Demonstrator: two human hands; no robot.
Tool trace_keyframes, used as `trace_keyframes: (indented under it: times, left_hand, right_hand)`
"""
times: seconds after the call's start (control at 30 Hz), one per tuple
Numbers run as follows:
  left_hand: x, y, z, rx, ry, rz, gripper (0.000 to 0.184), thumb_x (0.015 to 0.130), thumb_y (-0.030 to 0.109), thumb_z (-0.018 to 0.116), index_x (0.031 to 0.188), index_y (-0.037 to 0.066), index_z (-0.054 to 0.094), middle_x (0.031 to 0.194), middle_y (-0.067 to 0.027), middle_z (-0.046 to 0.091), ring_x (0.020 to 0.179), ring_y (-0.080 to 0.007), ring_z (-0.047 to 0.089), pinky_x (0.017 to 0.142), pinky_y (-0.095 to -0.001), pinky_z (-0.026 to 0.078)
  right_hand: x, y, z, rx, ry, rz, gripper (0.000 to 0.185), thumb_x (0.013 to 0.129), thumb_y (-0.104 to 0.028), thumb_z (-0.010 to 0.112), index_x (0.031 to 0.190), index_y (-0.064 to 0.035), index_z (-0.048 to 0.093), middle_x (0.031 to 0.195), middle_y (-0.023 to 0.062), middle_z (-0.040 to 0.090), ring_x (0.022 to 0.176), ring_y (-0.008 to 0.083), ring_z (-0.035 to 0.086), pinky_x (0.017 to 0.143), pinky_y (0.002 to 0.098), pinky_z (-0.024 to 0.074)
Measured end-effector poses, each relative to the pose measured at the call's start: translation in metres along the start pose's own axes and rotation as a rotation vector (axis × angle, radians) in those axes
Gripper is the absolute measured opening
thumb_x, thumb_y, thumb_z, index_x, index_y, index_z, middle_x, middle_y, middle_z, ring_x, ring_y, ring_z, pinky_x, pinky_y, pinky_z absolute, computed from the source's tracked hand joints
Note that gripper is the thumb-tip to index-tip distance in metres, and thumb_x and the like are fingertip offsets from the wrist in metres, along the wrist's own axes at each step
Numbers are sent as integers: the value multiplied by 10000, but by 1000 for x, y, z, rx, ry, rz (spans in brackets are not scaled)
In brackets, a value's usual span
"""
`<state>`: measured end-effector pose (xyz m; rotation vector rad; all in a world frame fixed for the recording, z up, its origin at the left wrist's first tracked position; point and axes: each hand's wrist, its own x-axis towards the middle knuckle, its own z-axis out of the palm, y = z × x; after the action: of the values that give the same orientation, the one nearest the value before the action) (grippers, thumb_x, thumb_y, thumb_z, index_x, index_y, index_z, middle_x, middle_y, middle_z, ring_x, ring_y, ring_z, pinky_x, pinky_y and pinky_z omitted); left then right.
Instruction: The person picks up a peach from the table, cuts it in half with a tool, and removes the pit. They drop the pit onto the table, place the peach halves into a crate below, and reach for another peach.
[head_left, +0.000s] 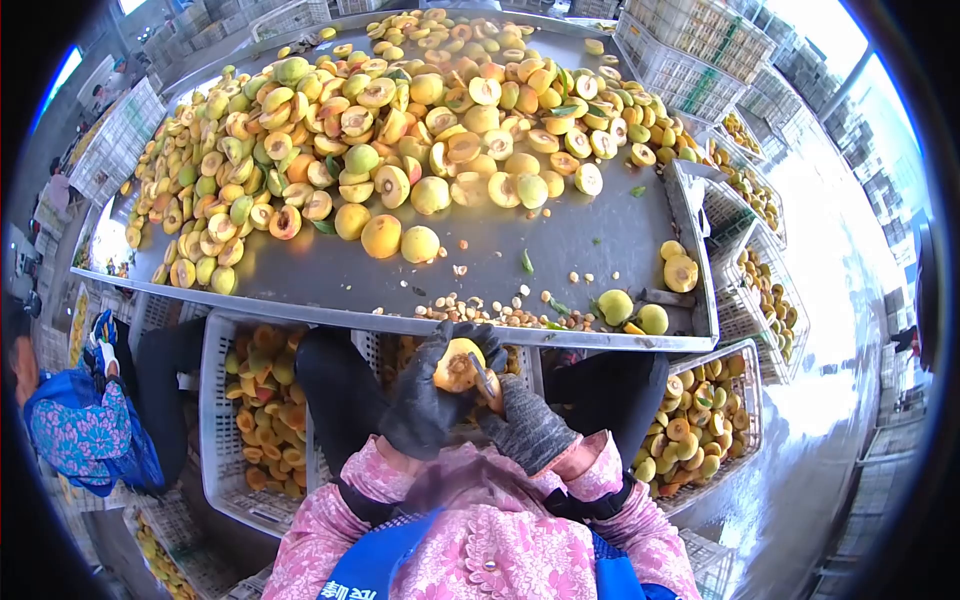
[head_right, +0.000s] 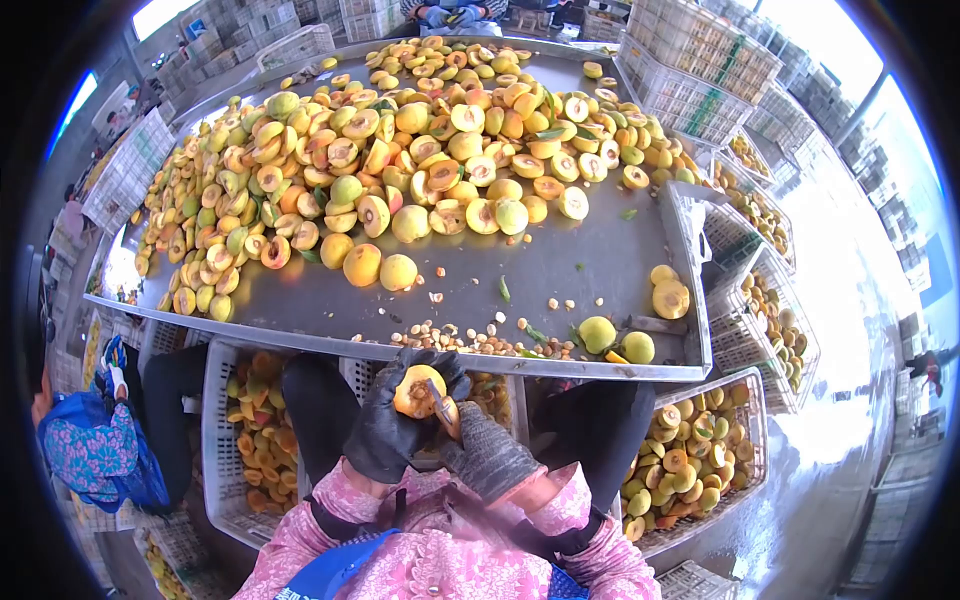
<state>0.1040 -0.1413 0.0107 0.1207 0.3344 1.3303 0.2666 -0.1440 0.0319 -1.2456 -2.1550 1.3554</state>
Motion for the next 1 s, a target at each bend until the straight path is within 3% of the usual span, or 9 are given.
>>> trace_keyframes:
  times: [0.2,0.27,0.37,0.53,0.6,0.83,0.9,1.0]
  left_hand:
    - [1,-4,5,35,118,50,425,979,267,358,1278,-25,437,1218,-146,524,1122,-237,515,998,-387,401]
    - [0,-4,5,21,73,36,413,977,229,363,1299,-26,415,1240,-148,507,1138,-226,504,1008,-379,396]
    - [0,-12,-13,260,60,148,381,947,122,433,1295,-34,415,1240,-150,507,1150,-201,492,1003,-351,400]
    - [1,-18,-13,391,189,230,451,824,-33,586,1254,-36,452,1158,-130,565,1060,-190,550,933,-313,444]
    - [4,-22,-16,424,228,250,462,792,-49,617,1229,-34,470,1115,-122,589,1013,-191,577,896,-308,463]
    - [10,-30,-42,420,301,276,344,775,-11,625,1108,-29,541,1036,-129,619,947,-214,610,836,-324,480]
    - [7,-27,-39,584,267,320,318,785,22,620,1092,-23,551,1034,-138,619,947,-239,612,840,-340,478]
    - [-1,-15,-40,1120,132,472,314,796,70,614,1093,-16,554,1028,-152,621,952,-277,613,852,-362,471]
  right_hand:
    - [2,12,16,4,142,-139,395,794,-113,634,1121,27,462,885,219,561,768,364,578,673,407,470]
    - [2,2,13,-1,93,-20,352,802,-129,619,1076,17,453,886,223,541,802,381,559,699,416,449]
    - [3,-4,13,-45,74,32,380,811,-144,606,1111,16,436,911,235,539,837,398,557,722,424,444]
    - [9,3,18,-169,60,-8,443,824,-135,570,1219,16,436,922,262,557,808,397,583,698,436,477]
    - [12,4,17,-215,47,-100,462,824,-119,561,1250,1,426,936,262,560,810,397,583,701,433,478]
    - [16,14,25,-203,-43,-79,559,836,-73,530,1351,-18,318,963,259,564,802,381,579,710,408,482]
    - [18,26,32,-276,-74,-113,581,842,-62,518,1372,-16,283,955,252,564,788,373,578,706,406,480]
    - [18,31,33,-172,-146,41,521,851,-64,507,1331,7,316,909,240,575,741,369,581,675,413,476]
